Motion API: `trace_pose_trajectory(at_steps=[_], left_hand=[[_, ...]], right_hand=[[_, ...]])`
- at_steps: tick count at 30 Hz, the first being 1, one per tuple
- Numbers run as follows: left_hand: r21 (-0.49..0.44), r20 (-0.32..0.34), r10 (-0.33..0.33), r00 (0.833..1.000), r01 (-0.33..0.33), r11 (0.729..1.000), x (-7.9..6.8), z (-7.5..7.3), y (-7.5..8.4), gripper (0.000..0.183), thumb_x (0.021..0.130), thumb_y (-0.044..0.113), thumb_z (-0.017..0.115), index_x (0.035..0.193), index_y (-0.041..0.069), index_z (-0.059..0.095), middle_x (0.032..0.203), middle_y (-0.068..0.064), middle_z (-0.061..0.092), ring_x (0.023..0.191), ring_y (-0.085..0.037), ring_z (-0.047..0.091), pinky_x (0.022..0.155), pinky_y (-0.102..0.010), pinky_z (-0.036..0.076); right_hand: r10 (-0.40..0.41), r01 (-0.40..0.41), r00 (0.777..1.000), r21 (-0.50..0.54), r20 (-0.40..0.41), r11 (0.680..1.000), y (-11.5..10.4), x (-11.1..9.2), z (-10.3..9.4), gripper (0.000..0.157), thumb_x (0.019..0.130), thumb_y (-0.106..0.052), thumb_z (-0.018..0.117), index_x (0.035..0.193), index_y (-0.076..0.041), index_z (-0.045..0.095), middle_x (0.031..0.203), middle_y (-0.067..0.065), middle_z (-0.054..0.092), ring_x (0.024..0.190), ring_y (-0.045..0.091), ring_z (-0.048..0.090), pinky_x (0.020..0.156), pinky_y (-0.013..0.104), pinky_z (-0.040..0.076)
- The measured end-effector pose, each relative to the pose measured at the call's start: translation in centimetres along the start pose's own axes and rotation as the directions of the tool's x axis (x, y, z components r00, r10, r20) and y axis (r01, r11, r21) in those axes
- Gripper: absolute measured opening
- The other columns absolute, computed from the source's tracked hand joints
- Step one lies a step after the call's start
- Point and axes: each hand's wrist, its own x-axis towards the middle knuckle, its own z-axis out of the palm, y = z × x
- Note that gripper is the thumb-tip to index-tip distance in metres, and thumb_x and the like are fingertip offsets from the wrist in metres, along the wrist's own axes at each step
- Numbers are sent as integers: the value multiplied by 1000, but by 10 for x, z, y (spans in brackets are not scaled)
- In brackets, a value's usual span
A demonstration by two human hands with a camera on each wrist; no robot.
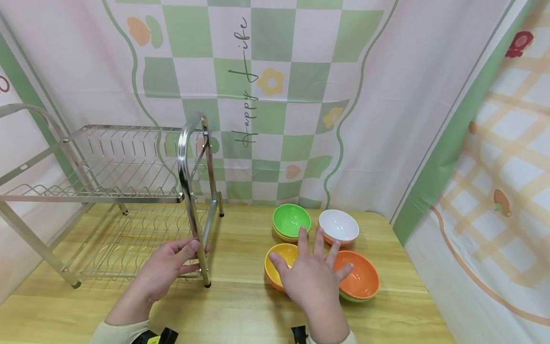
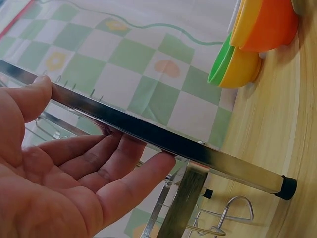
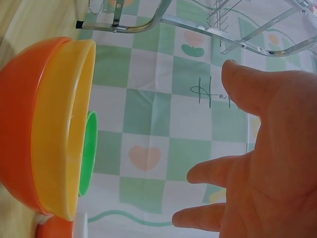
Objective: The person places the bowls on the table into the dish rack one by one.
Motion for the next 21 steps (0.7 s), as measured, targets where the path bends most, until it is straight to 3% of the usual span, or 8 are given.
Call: trace_pose_trajectory(at_steps=[4,9,12,16,21], left_hand=[[-3,1,-1,1000,1,1000,1,-1,0,44,102,26,57,136,-3,57,122,-11,64,128,-38,50,92,-44,54],[-12,5,-5,1000,5,1000,1,-2,-1,44,102,26,57,136,-3,57,120,-12,65,127,-37,51,92,-43,54],[-10,5,-6,1000,6,1000,0,-2,-1,43,103,25,57,136,-3,57,118,-12,65,127,-37,52,91,-42,54],[2,6,0,1000,0,1000,0,-2,-1,43,103,24,57,136,-3,57,117,-12,66,126,-37,52,91,-42,55],[8,9,2,1000,-2,1000,1,-2,-1,43,103,25,57,136,-2,57,118,-12,65,126,-37,52,91,-42,55]], right_hand=[[-2,2,1000,-2,-4,1000,2,1,0,114,79,-92,26,161,-12,16,163,25,0,138,61,-11,90,87,-12],[-32,32,999,-2,-28,999,6,3,-5,112,81,-90,30,161,-12,16,162,27,4,139,62,-2,94,86,-7],[-62,63,997,18,-41,998,12,6,-12,110,84,-87,33,160,-10,17,161,28,9,139,61,7,99,84,2],[-97,99,995,125,-24,987,24,10,-25,103,89,-78,44,159,-7,18,159,29,15,140,55,18,107,74,18],[-89,89,996,173,-6,981,48,18,-45,94,93,-65,55,157,-3,23,153,32,30,134,55,32,104,71,30]])
